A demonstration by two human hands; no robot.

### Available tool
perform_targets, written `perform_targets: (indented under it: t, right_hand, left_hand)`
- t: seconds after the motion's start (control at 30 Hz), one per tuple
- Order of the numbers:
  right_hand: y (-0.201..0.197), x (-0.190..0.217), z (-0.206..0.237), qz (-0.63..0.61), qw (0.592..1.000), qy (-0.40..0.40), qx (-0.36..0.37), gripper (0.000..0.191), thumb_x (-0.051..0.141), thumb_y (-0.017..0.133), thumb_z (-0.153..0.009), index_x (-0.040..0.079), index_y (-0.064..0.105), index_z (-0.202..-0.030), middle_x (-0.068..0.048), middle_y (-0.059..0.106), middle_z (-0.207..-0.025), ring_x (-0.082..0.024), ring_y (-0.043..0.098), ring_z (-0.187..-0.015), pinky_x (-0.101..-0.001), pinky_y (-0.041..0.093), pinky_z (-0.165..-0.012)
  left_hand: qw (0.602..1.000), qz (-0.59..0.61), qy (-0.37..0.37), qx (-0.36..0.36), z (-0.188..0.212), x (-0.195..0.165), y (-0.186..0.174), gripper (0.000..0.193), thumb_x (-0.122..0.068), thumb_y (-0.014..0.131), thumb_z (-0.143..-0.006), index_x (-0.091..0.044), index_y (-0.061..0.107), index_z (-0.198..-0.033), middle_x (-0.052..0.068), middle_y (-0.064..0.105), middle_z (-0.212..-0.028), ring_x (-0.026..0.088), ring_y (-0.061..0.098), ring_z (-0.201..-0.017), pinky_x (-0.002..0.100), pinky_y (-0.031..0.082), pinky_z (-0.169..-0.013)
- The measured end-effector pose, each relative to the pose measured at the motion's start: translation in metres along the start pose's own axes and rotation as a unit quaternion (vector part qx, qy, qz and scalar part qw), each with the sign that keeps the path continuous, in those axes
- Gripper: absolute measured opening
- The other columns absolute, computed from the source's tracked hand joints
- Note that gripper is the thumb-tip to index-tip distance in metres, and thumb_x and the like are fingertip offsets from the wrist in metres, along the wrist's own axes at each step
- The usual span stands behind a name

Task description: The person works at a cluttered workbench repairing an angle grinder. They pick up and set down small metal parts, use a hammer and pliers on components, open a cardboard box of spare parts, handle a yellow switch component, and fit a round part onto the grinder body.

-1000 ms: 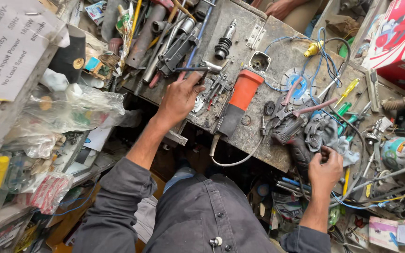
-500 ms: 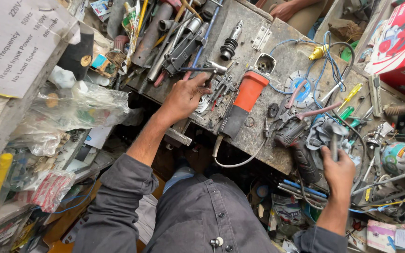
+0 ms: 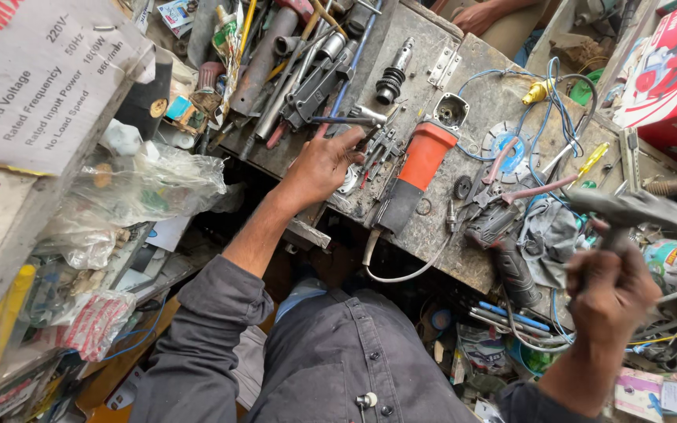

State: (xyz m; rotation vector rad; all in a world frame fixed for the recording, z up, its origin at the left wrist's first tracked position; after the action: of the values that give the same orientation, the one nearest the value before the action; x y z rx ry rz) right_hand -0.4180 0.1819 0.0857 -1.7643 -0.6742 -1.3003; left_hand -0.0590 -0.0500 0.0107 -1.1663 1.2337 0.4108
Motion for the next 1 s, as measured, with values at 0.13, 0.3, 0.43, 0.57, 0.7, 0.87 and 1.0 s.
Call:
perform_targets:
  t: [0.13, 0.3, 0.43, 0.57, 0.7, 0.87, 1.0]
  right_hand:
    - [0.103, 0.063, -0.040, 0.033, 0.972, -0.001, 0.231, 0.037, 0.017, 0.054, -0.107, -0.003, 0.060, -0.138, 0.001, 0.062, -0.084, -0.002, 0.050, -0.064, -0.0193, 0.040, -0.054]
    - [0.159, 0.142, -0.076, 0.057, 0.953, -0.122, 0.273, 0.035, 0.017, 0.056, -0.115, -0.002, 0.062, -0.145, 0.001, 0.060, -0.080, -0.002, 0.048, -0.064, -0.0204, 0.038, -0.056]
    - [0.184, 0.185, -0.086, 0.053, 0.967, -0.154, 0.197, 0.042, 0.018, 0.051, -0.110, 0.005, 0.050, -0.149, 0.003, 0.060, -0.083, -0.002, 0.045, -0.062, -0.0211, 0.037, -0.055]
    - [0.221, 0.174, -0.081, 0.259, 0.900, -0.147, 0.318, 0.042, 0.018, 0.059, -0.105, 0.007, 0.061, -0.146, -0.006, 0.059, -0.069, -0.009, 0.048, -0.055, -0.0268, 0.040, -0.052]
    - [0.173, 0.166, -0.095, 0.144, 0.960, -0.139, 0.198, 0.038, 0.020, 0.053, -0.109, 0.008, 0.058, -0.146, -0.002, 0.061, -0.079, -0.006, 0.050, -0.063, -0.0250, 0.042, -0.056]
    - [0.188, 0.144, -0.091, 0.112, 0.956, -0.123, 0.242, 0.029, 0.023, 0.055, -0.114, 0.002, 0.064, -0.132, -0.003, 0.056, -0.072, -0.006, 0.050, -0.063, -0.0238, 0.041, -0.055]
    - [0.196, 0.165, -0.090, 0.150, 0.936, -0.117, 0.296, 0.040, 0.026, 0.058, -0.109, 0.000, 0.064, -0.138, -0.002, 0.056, -0.073, -0.007, 0.048, -0.062, -0.0260, 0.041, -0.054]
  left_hand:
    - [0.999, -0.015, 0.040, 0.001, 0.000, -0.003, 0.000, 0.039, 0.009, 0.053, -0.090, -0.012, 0.058, -0.123, 0.011, 0.076, -0.106, 0.023, 0.080, -0.097, 0.046, 0.054, -0.102]
    - [1.000, 0.000, 0.017, 0.000, -0.001, 0.000, -0.004, 0.037, 0.007, 0.055, -0.090, -0.012, 0.057, -0.121, 0.014, 0.072, -0.111, 0.025, 0.078, -0.096, 0.044, 0.056, -0.090]
    - [0.999, -0.025, 0.029, 0.005, -0.002, -0.003, -0.005, 0.035, 0.007, 0.056, -0.089, -0.012, 0.060, -0.118, 0.010, 0.077, -0.092, 0.025, 0.079, -0.093, 0.048, 0.048, -0.103]
    - [0.999, 0.032, 0.009, 0.011, -0.002, 0.000, -0.004, 0.031, 0.001, 0.060, -0.094, -0.013, 0.059, -0.121, 0.012, 0.075, -0.095, 0.027, 0.077, -0.098, 0.043, 0.059, -0.082]
    - [0.995, -0.048, 0.083, -0.015, -0.003, -0.012, -0.006, 0.036, 0.005, 0.060, -0.086, -0.011, 0.061, -0.119, 0.014, 0.076, -0.086, 0.037, 0.074, -0.090, 0.052, 0.052, -0.092]
    - [0.999, 0.000, 0.054, 0.000, -0.006, -0.006, -0.003, 0.044, 0.008, 0.052, -0.083, -0.011, 0.058, -0.123, 0.014, 0.076, -0.091, 0.034, 0.075, -0.094, 0.047, 0.055, -0.090]
    - [0.997, -0.029, 0.071, -0.013, -0.006, -0.006, -0.005, 0.034, 0.002, 0.062, -0.090, -0.012, 0.061, -0.121, 0.015, 0.076, -0.091, 0.039, 0.072, -0.093, 0.050, 0.052, -0.094]
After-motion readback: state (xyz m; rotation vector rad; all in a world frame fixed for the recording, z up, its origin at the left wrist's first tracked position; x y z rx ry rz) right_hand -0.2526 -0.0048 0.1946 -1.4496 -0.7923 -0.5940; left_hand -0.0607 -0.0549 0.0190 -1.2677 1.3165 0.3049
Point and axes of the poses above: each hand's wrist, its own z-axis away from the middle knuckle, its own y-axis out of the palm, x = y × z, the point moved 8 cm from there along -z, towards the middle knuckle
